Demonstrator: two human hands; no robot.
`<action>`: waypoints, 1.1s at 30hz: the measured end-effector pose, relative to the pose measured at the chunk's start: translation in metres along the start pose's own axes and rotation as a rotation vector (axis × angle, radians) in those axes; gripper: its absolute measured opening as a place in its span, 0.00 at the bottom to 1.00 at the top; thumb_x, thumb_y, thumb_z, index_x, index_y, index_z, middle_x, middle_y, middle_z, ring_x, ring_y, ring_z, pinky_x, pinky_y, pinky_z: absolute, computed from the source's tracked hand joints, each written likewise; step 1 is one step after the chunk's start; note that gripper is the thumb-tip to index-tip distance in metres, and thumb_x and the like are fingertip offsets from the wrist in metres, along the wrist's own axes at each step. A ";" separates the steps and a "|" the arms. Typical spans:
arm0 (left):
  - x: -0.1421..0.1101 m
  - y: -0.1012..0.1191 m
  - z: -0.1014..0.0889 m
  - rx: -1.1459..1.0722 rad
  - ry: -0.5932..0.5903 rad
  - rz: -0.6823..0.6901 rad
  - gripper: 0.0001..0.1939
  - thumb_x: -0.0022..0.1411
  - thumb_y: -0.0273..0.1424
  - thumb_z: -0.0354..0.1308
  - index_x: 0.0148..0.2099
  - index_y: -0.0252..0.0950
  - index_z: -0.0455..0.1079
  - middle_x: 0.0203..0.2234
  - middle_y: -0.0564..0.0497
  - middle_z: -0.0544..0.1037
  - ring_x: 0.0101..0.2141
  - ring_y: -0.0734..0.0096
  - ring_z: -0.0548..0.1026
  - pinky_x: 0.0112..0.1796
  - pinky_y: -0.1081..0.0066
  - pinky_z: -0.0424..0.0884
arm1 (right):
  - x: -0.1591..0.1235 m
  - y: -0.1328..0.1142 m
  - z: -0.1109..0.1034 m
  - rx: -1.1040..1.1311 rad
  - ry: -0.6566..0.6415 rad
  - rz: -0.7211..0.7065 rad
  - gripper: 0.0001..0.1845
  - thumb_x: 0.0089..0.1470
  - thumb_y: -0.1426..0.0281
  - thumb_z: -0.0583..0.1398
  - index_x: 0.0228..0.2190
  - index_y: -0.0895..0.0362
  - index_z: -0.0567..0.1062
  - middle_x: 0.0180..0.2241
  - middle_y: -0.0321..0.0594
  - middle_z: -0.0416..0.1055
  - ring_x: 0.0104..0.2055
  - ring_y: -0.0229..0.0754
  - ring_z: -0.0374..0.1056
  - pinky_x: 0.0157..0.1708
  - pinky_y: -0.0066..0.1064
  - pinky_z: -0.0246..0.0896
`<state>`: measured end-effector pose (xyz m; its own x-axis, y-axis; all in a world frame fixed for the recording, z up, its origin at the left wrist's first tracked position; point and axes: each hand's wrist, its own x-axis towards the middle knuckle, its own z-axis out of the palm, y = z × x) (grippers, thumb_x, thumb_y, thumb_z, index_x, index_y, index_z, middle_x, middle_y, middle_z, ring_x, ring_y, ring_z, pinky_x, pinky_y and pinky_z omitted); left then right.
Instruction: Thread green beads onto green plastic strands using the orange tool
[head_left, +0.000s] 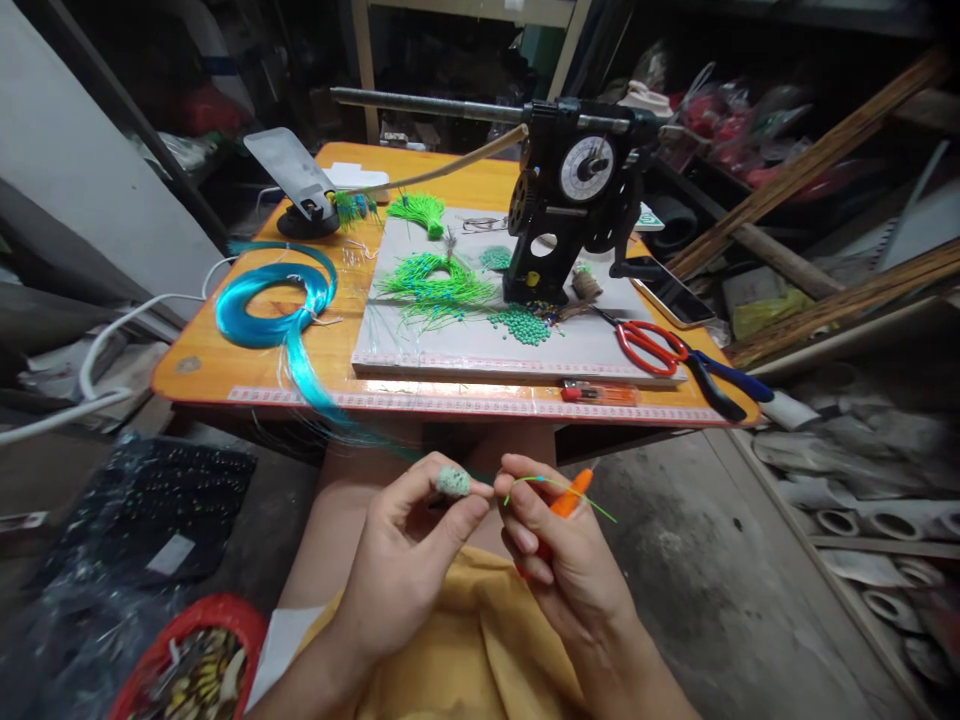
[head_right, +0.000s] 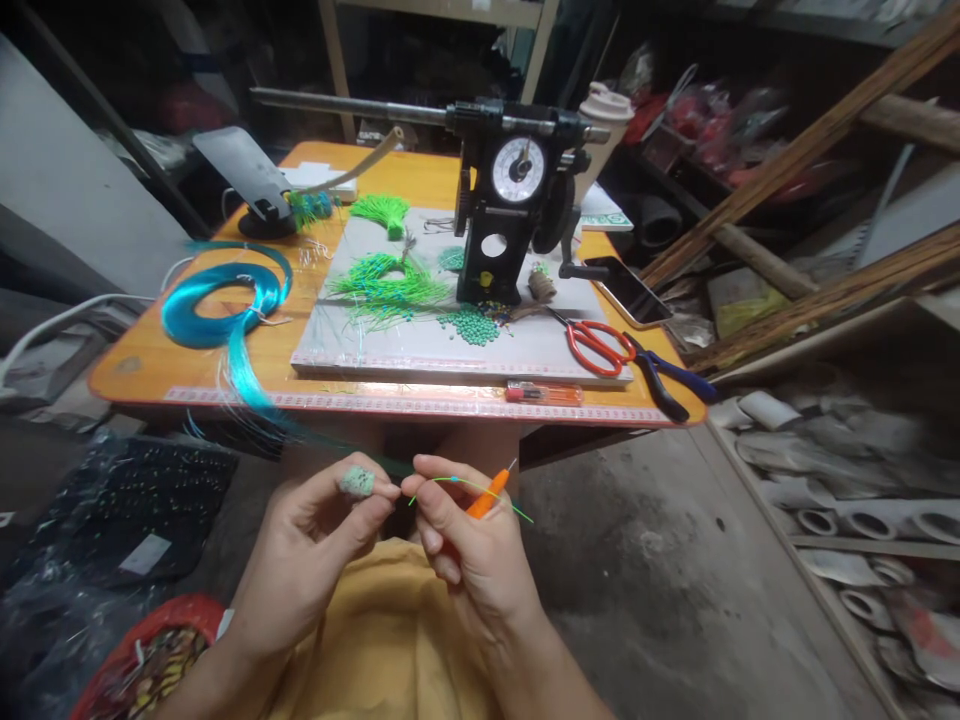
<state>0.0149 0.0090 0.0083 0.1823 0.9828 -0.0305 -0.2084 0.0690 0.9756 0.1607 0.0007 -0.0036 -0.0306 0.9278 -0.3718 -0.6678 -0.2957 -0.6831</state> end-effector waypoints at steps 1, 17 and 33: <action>-0.001 0.000 0.001 -0.005 -0.009 -0.027 0.08 0.66 0.30 0.61 0.32 0.37 0.72 0.27 0.56 0.68 0.28 0.78 0.65 0.30 0.81 0.64 | 0.000 -0.001 0.000 0.008 -0.006 0.014 0.13 0.42 0.68 0.75 0.34 0.52 0.84 0.27 0.38 0.79 0.15 0.25 0.55 0.09 0.14 0.43; -0.002 0.001 0.010 -0.123 -0.075 -0.101 0.12 0.68 0.36 0.59 0.32 0.38 0.69 0.27 0.53 0.73 0.30 0.72 0.74 0.33 0.75 0.71 | 0.000 0.000 0.010 0.060 0.013 0.002 0.12 0.40 0.68 0.76 0.28 0.53 0.82 0.29 0.38 0.80 0.14 0.23 0.51 0.10 0.13 0.42; 0.000 0.005 0.015 -0.348 -0.132 -0.144 0.12 0.66 0.36 0.61 0.32 0.36 0.67 0.23 0.52 0.79 0.22 0.70 0.79 0.29 0.69 0.77 | 0.000 0.006 0.020 0.035 0.009 0.022 0.16 0.40 0.62 0.76 0.26 0.55 0.76 0.14 0.25 0.61 0.12 0.23 0.43 0.08 0.13 0.36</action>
<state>0.0285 0.0064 0.0164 0.3508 0.9298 -0.1116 -0.4808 0.2811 0.8306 0.1416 0.0033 0.0051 -0.0391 0.9190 -0.3924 -0.6923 -0.3081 -0.6525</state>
